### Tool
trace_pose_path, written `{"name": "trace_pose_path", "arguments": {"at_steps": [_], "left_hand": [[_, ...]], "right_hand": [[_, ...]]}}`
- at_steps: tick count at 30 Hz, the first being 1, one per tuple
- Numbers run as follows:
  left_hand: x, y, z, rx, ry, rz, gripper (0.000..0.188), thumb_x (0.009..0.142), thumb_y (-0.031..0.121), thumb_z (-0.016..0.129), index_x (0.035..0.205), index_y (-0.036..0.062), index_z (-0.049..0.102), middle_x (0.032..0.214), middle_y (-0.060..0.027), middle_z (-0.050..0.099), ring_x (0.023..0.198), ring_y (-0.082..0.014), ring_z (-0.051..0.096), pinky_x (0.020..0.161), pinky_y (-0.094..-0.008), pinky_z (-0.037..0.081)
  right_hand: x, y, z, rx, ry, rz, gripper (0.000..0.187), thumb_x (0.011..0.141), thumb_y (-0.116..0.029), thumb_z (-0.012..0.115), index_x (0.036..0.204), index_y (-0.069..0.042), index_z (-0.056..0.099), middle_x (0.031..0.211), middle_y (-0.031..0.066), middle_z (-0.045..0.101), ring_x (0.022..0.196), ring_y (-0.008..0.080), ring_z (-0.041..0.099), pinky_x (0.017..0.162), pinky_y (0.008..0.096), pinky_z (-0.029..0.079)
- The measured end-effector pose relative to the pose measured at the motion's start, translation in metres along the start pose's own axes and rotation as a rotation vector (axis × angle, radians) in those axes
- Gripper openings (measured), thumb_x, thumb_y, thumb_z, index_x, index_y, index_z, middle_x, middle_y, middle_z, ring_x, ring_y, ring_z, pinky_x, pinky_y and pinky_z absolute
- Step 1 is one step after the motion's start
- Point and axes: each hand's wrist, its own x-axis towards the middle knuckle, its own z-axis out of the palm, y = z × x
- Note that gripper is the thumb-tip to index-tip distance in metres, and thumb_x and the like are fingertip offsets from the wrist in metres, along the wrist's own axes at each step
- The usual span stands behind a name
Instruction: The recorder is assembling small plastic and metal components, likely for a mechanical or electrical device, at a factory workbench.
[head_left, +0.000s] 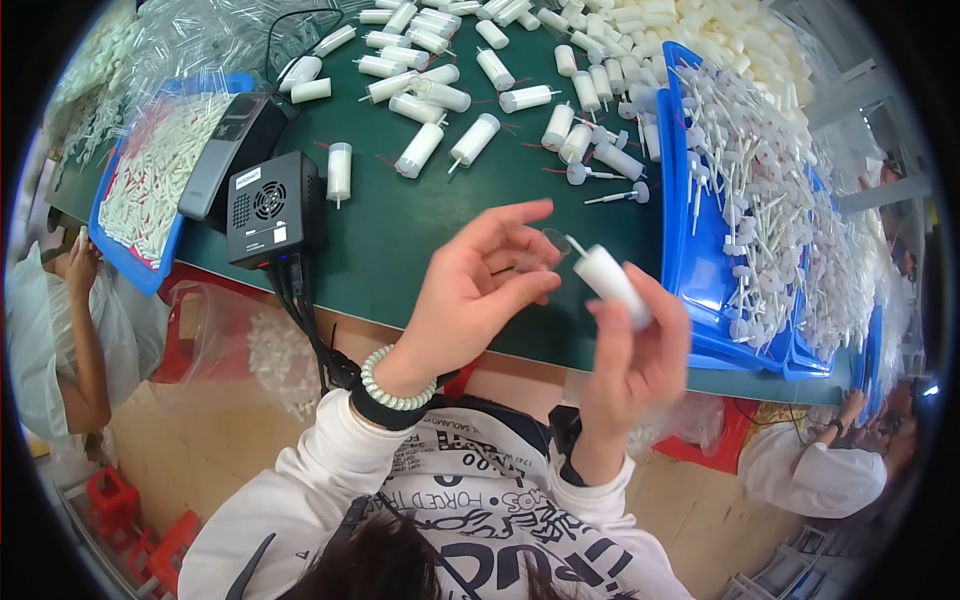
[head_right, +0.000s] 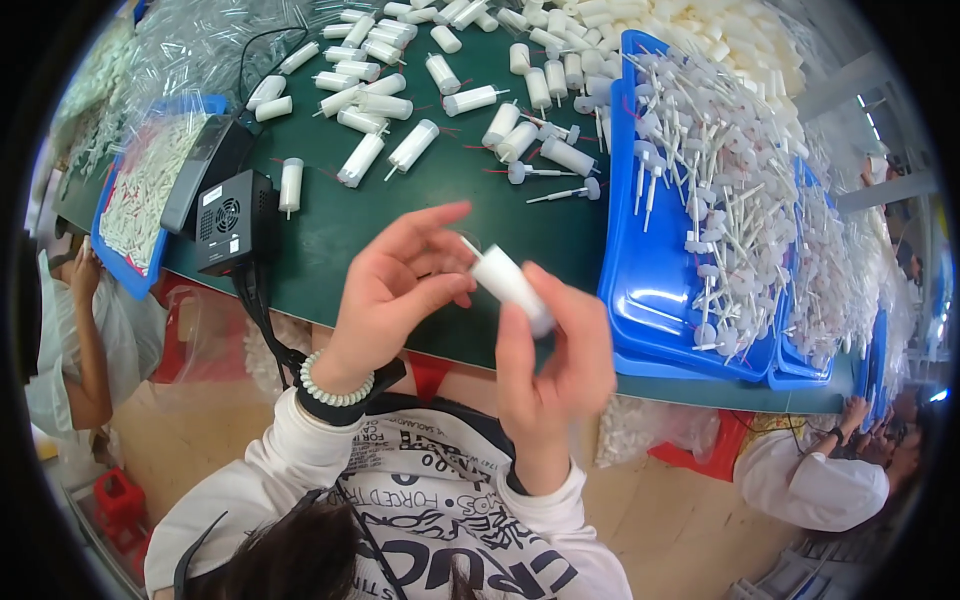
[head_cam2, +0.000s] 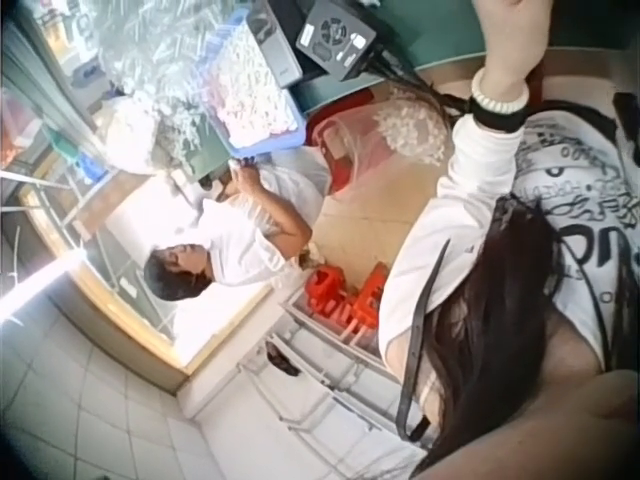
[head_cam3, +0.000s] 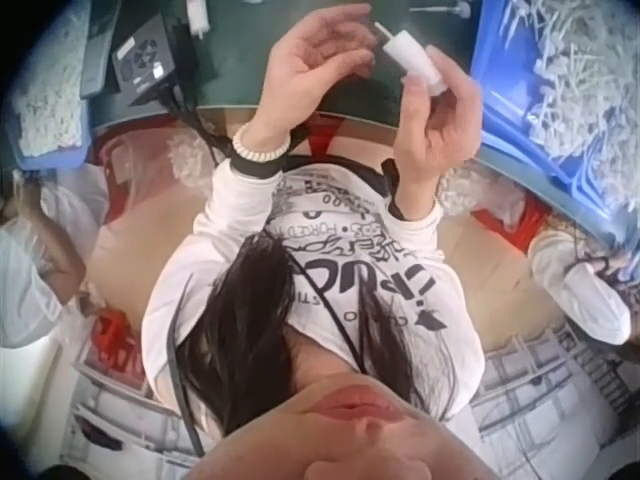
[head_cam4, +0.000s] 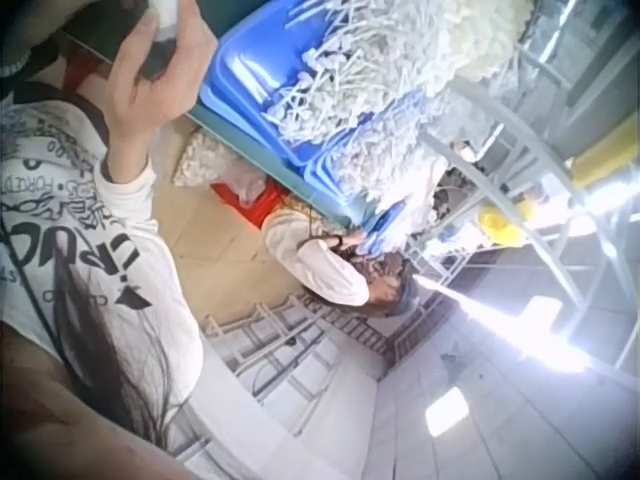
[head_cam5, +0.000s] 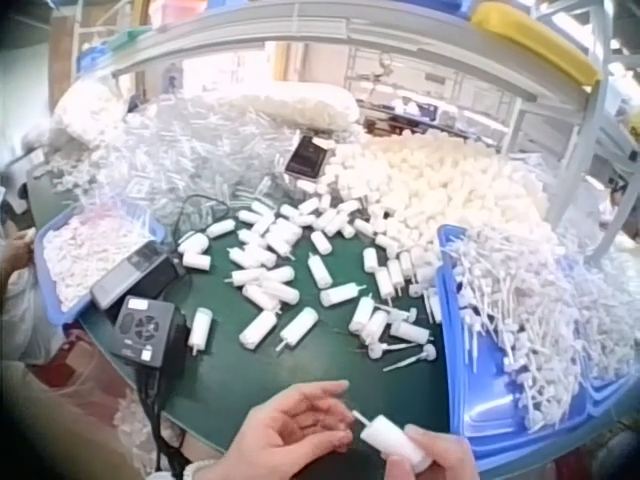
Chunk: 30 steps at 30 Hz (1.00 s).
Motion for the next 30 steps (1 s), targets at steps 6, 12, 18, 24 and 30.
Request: {"name": "trace_pose_path", "arguments": {"at_steps": [6,12,18,24,30], "left_hand": [[0.000,0.001,-0.004,-0.028,-0.025,0.016,0.033,0.078,-0.005,0.060,0.110,-0.0018,0.052,0.101,-0.0087,0.058,0.084,-0.0086,0.055,0.076,-0.0210,0.046],[0.000,0.001,-0.004,0.023,-0.053,0.073,0.032,0.076,-0.006,0.062,0.107,-0.0016,0.058,0.100,-0.0049,0.059,0.074,-0.0044,0.046,0.069,-0.0179,0.042],[0.000,0.001,-0.002,0.059,-0.087,0.086,0.031,0.075,-0.008,0.062,0.105,-0.0023,0.059,0.096,-0.0034,0.058,0.074,-0.0048,0.047,0.069,-0.0186,0.043],[-0.003,0.004,-0.003,0.050,-0.128,0.032,0.030,0.075,-0.008,0.061,0.104,-0.0031,0.058,0.096,-0.0046,0.059,0.076,-0.0061,0.050,0.072,-0.0198,0.045],[-0.002,0.004,-0.002,0.011,-0.159,0.049,0.030,0.074,-0.007,0.063,0.104,-0.0031,0.058,0.098,-0.0066,0.060,0.076,-0.0068,0.053,0.073,-0.0208,0.045]], "right_hand": [[0.019,-0.023,-0.020,-0.147,-0.169,0.043,0.021,0.071,0.003,0.062,0.093,0.002,0.061,0.080,0.0097,0.060,0.066,0.0149,0.051,0.056,0.0215,0.038],[0.019,-0.020,-0.022,-0.079,-0.195,0.051,0.027,0.071,0.004,0.064,0.097,0.003,0.059,0.088,0.0093,0.059,0.071,0.0137,0.054,0.063,0.0215,0.043],[0.019,-0.021,-0.025,0.034,-0.150,0.119,0.034,0.068,0.005,0.068,0.099,0.004,0.056,0.093,0.0091,0.057,0.083,0.0151,0.057,0.073,0.0243,0.046],[0.019,-0.018,-0.024,0.065,-0.146,0.070,0.030,0.069,0.005,0.067,0.097,0.004,0.057,0.092,0.0101,0.058,0.083,0.0159,0.058,0.074,0.0245,0.047],[0.022,-0.026,-0.026,0.094,-0.134,0.189,0.032,0.072,0.006,0.064,0.103,0.005,0.057,0.094,0.0108,0.059,0.086,0.0170,0.060,0.076,0.0257,0.048]]}}
